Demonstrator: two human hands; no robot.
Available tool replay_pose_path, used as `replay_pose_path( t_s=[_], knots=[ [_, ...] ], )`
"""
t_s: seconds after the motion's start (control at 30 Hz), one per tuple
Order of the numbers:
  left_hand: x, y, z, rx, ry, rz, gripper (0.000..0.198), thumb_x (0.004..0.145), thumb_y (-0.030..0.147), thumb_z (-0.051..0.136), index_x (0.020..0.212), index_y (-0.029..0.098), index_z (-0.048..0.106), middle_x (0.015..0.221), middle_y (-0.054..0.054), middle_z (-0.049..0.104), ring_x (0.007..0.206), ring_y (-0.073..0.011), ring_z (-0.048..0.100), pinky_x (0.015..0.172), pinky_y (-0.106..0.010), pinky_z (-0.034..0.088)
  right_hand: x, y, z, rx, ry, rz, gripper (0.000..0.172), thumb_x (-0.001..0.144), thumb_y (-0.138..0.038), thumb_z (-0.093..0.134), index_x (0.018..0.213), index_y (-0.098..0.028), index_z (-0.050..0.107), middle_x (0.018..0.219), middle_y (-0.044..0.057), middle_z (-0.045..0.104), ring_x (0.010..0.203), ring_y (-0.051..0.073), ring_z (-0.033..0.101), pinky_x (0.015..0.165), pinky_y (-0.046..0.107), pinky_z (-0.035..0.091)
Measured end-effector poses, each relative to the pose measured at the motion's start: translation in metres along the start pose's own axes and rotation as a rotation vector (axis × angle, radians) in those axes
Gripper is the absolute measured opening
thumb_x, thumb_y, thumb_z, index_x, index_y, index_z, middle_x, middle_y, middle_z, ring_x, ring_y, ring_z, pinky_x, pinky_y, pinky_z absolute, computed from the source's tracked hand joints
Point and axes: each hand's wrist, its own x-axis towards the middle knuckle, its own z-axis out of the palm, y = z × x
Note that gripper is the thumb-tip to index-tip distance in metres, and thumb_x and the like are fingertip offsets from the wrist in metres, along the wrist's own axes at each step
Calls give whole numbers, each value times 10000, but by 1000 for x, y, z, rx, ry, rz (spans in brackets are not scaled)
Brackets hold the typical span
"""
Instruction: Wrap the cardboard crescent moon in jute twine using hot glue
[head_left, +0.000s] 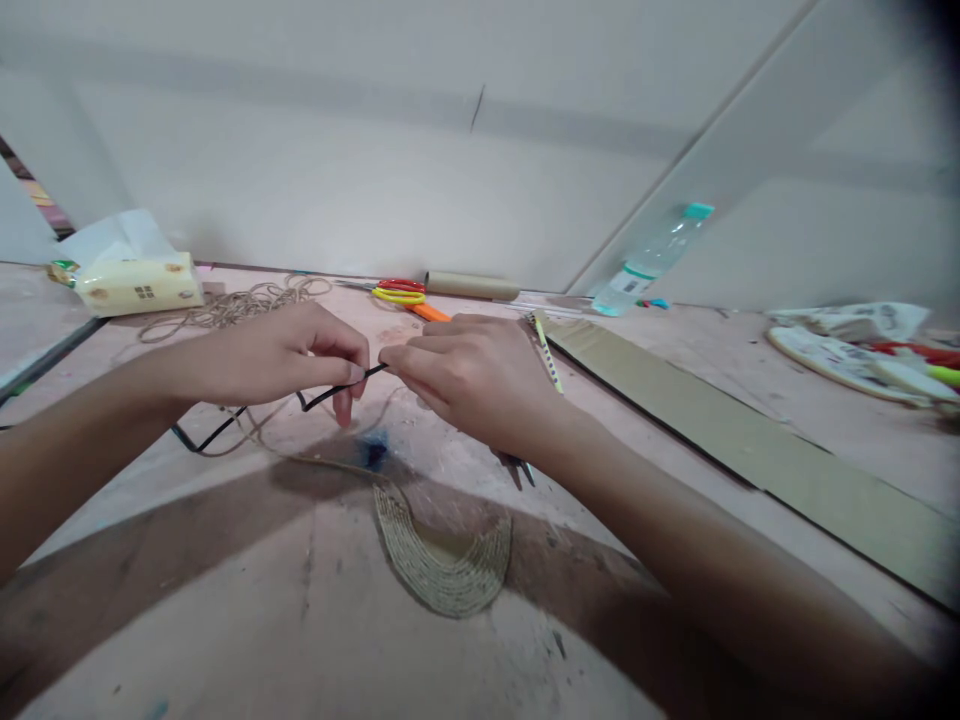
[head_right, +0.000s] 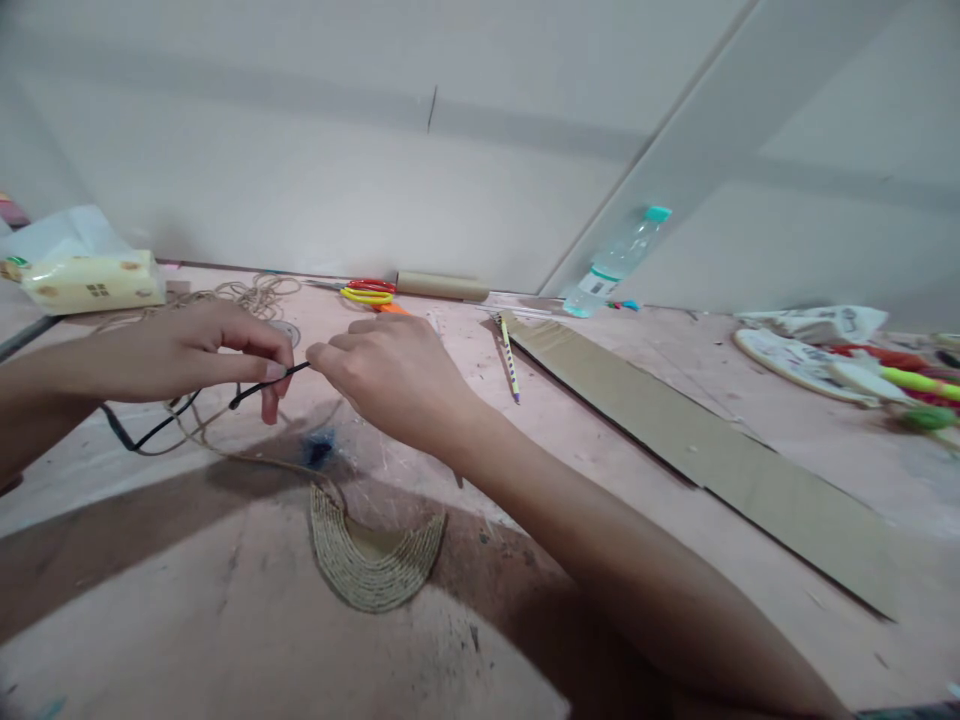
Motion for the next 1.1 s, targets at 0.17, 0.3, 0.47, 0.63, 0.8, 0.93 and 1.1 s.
replay_pose_path(
  t_s=[0.17,0.3,0.47,0.63,0.8,0.93,1.1],
  knots=[
    [0,0,-2,9,-3,12,372,1019,283,571,763,264,841,759,43,790,689,-140,688,655,-239,464,1,0,0,10,-8,-2,254,1060,-98,603,1043,-191,838,820,46,801,783,211,667,685,375,280],
    [-2,-1,-6,10,-35,14,353,1042,289,565,827,264,845,836,38,837,777,-157,747,709,-234,500,2,0,-1,16,-15,22,306,1087,-104,553,1072,-209,840,839,42,813,779,203,667,676,372,274],
    [-4,-3,-7,101,11,-14,357,1064,307,544,841,244,816,836,18,813,770,-177,729,705,-259,500,2,3,1,24,-25,65,319,1118,-136,540,1116,-227,845,919,40,858,811,205,710,677,379,270],
    [-5,-6,-4,201,227,23,419,1068,237,422,694,239,612,726,-3,752,731,-197,662,757,-315,480,2,2,2,39,-9,74,298,1102,-138,563,1075,-224,846,919,37,867,824,202,737,679,380,279],
    [-7,-4,-3,195,257,18,350,1113,428,505,854,252,661,807,-13,753,728,-198,659,650,-321,457,2,1,2,70,2,93,294,1090,-161,569,1030,-221,850,901,36,868,790,197,723,677,375,267],
    [-8,-3,0,139,201,39,131,1001,404,682,1023,275,699,959,-18,814,825,-203,740,649,-298,507,3,3,3,108,26,130,318,1100,-196,564,1072,-233,879,928,37,882,772,196,710,676,364,266],
    [-3,-3,10,400,316,98,76,972,342,663,961,270,641,781,14,761,682,-191,689,635,-311,412,2,2,1,210,91,237,341,1071,-203,583,1107,-237,920,727,23,800,655,186,633,668,335,305]
  ],
)
